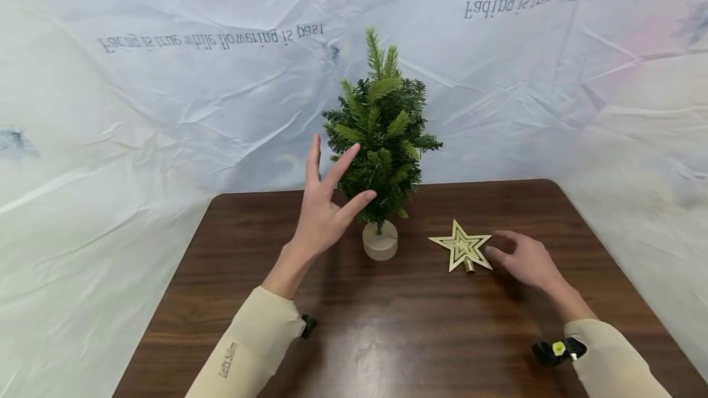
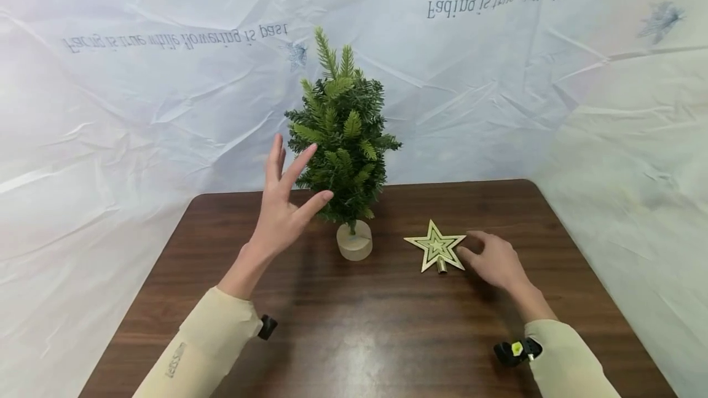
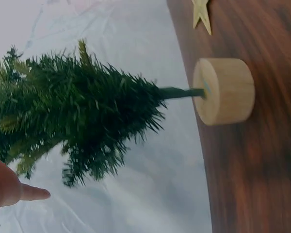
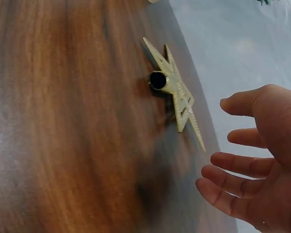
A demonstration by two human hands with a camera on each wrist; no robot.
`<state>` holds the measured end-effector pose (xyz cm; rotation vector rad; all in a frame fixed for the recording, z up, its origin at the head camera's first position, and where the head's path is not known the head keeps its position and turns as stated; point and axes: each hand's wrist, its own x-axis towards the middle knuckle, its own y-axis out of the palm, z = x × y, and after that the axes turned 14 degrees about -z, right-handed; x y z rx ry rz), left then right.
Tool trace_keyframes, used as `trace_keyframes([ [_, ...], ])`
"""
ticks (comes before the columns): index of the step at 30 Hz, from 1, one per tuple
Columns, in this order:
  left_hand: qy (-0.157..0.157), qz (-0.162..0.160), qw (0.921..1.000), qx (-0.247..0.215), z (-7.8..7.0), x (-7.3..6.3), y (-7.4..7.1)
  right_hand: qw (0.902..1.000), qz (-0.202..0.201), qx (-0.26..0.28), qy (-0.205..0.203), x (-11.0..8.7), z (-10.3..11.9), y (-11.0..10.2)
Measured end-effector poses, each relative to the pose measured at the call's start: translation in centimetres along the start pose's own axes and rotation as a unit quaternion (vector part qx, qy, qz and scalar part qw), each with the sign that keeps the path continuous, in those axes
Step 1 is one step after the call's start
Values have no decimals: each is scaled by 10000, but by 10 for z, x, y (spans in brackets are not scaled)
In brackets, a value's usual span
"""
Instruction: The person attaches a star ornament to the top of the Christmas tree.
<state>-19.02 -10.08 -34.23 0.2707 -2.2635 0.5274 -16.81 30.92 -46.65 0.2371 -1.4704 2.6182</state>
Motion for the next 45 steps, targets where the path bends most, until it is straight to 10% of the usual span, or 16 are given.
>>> trace_keyframes([
  [11,-909,-119,9955,-261,-8,19,27,9997,129,20,223,-8,-7,14],
  [26,-1432,-339,9882,-429,-4,29,26,9932,494,922,507,-4,-8,17],
  [45,-1258,-127,9908,-489,-1,33,25,9905,512,1073,686,-2,-7,19],
])
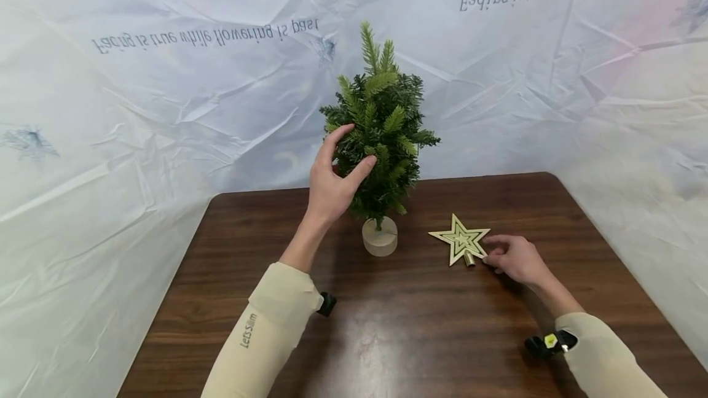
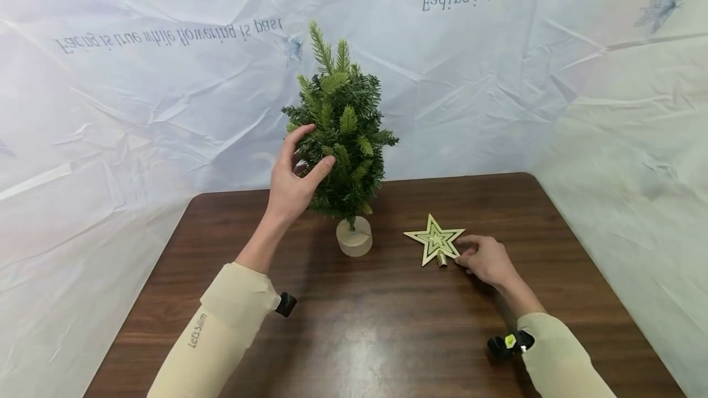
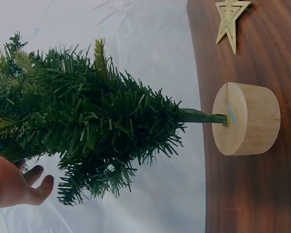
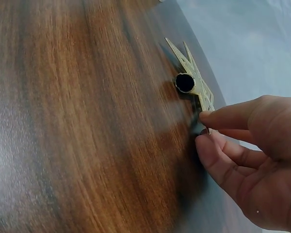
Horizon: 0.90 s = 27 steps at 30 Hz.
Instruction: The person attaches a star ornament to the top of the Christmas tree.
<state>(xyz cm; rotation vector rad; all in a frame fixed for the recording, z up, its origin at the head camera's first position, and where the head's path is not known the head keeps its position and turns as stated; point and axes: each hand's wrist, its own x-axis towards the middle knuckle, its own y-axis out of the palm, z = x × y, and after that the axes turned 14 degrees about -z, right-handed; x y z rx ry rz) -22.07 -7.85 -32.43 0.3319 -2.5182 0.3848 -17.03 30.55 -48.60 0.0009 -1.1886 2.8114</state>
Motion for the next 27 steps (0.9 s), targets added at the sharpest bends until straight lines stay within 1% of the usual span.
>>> trace_keyframes([
  [6,10,16,9999,-148,0,-1,2,9989,59,342,317,-2,-4,2],
  [11,-51,1,9998,-195,1,-3,2,9973,171,522,481,-2,-6,2],
  [14,-77,4,9998,-208,0,-3,2,9951,261,755,582,-3,-6,2],
  [16,-93,8,9997,-221,0,-3,2,9922,337,1004,657,-4,-6,3],
  [20,-133,-2,9997,-225,0,-3,2,9808,409,1698,867,-3,-7,4],
  [23,-160,-7,9996,-219,-1,-2,2,9722,340,2099,979,-1,-7,5],
  [27,-181,-9,9996,-197,-1,-2,1,9670,206,2333,1006,1,-8,4],
])
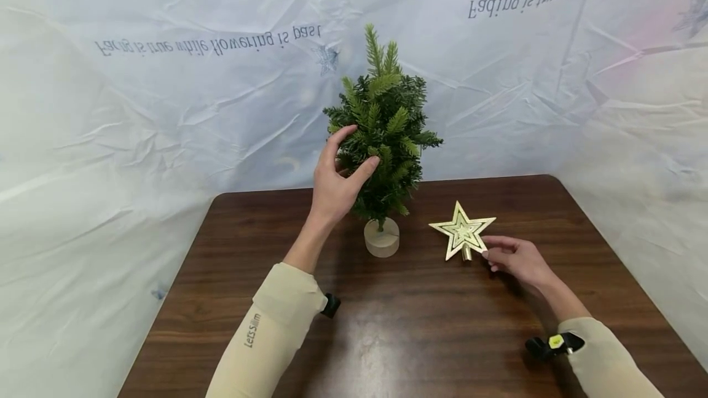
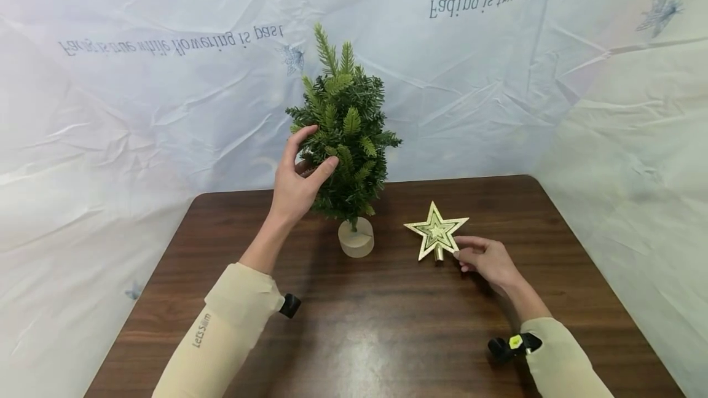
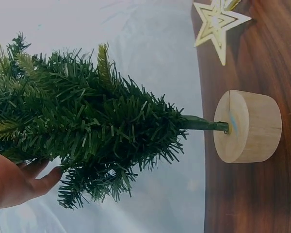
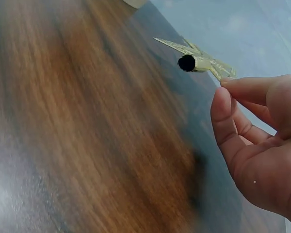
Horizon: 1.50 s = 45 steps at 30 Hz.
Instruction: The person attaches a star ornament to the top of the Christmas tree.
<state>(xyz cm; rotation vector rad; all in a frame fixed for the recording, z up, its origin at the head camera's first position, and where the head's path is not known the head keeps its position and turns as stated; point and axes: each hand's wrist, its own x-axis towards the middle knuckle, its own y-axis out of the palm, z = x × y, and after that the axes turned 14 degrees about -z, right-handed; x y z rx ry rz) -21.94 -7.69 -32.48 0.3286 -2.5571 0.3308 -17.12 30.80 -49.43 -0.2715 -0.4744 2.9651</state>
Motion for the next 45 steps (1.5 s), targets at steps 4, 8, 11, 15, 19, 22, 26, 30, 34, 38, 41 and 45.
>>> trace_keyframes([
  [4,36,-29,10000,45,0,0,0,9998,-81,204,-23,1,4,-2],
  [8,51,-33,10000,55,0,0,0,9967,-92,804,97,0,10,-5],
  [11,35,-24,10000,55,0,0,1,9908,-31,1340,204,-2,16,-6],
  [15,12,-13,10000,56,0,-1,1,9849,32,1717,230,-4,24,-8],
  [19,-25,-12,10000,41,0,-2,1,9813,21,1922,93,-4,33,-8],
  [22,-26,-18,10000,15,0,-3,1,9774,-8,2112,-64,-3,42,-9],
  [26,-13,-34,10000,4,0,-2,1,9717,-52,2352,-222,-2,57,-12],
  [30,-24,-44,10000,-13,0,-2,1,9675,-123,2489,-422,1,71,-17],
  [34,-46,-73,10000,-28,0,-3,2,9662,-243,2493,-608,3,84,-21],
  [38,-69,-116,9999,-31,0,-3,3,9672,-366,2393,-771,3,97,-27],
  [41,-110,-132,9998,-36,-1,-4,3,9651,-400,2418,-922,4,106,-30],
  [45,-148,-153,9998,-25,-1,-5,3,9541,-299,2767,-1110,6,117,-32],
])
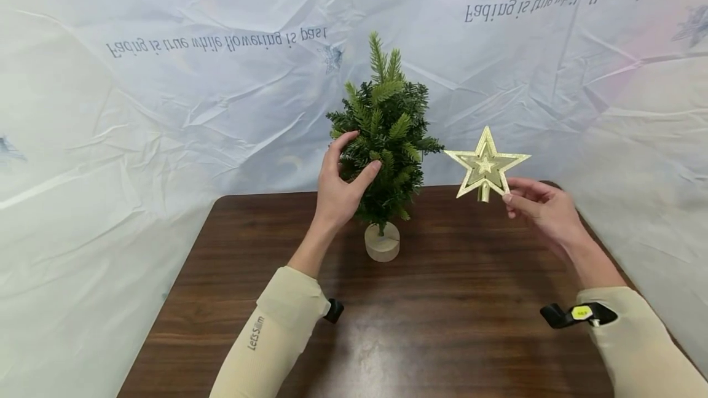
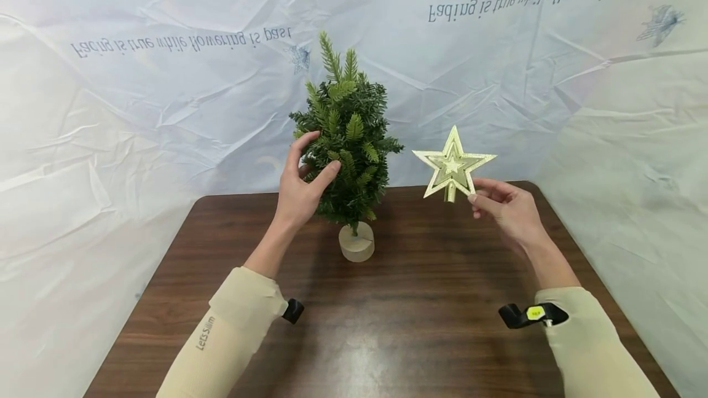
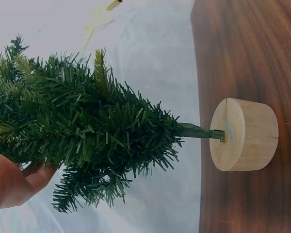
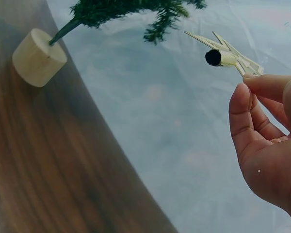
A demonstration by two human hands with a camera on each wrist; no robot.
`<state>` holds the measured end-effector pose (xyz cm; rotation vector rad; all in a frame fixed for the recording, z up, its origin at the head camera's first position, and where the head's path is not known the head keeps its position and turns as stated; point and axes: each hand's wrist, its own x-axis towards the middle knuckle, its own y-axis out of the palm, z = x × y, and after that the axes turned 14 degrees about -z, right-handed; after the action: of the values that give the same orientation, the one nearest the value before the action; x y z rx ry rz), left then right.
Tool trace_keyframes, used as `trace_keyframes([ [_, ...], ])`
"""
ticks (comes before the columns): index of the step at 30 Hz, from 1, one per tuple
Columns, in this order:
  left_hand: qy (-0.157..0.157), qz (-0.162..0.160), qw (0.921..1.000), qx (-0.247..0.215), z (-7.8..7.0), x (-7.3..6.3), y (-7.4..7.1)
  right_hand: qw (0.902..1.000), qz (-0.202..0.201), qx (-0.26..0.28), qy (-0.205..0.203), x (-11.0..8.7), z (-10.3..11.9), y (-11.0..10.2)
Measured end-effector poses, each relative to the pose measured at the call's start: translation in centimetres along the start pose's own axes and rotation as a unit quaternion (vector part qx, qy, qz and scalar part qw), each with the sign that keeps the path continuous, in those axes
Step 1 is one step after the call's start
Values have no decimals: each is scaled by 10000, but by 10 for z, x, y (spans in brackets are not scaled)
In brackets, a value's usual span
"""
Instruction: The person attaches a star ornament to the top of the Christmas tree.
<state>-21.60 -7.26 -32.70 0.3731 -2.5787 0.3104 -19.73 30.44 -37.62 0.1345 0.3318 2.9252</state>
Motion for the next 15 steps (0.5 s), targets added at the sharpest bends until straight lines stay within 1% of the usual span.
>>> trace_keyframes([
  [5,36,-12,10000,44,1,1,0,9982,182,561,-82,5,9,7],
  [11,86,-22,9999,65,3,1,1,9957,299,842,-255,9,22,15],
  [15,74,-22,9999,72,4,2,1,9938,348,1026,-259,12,29,20],
])
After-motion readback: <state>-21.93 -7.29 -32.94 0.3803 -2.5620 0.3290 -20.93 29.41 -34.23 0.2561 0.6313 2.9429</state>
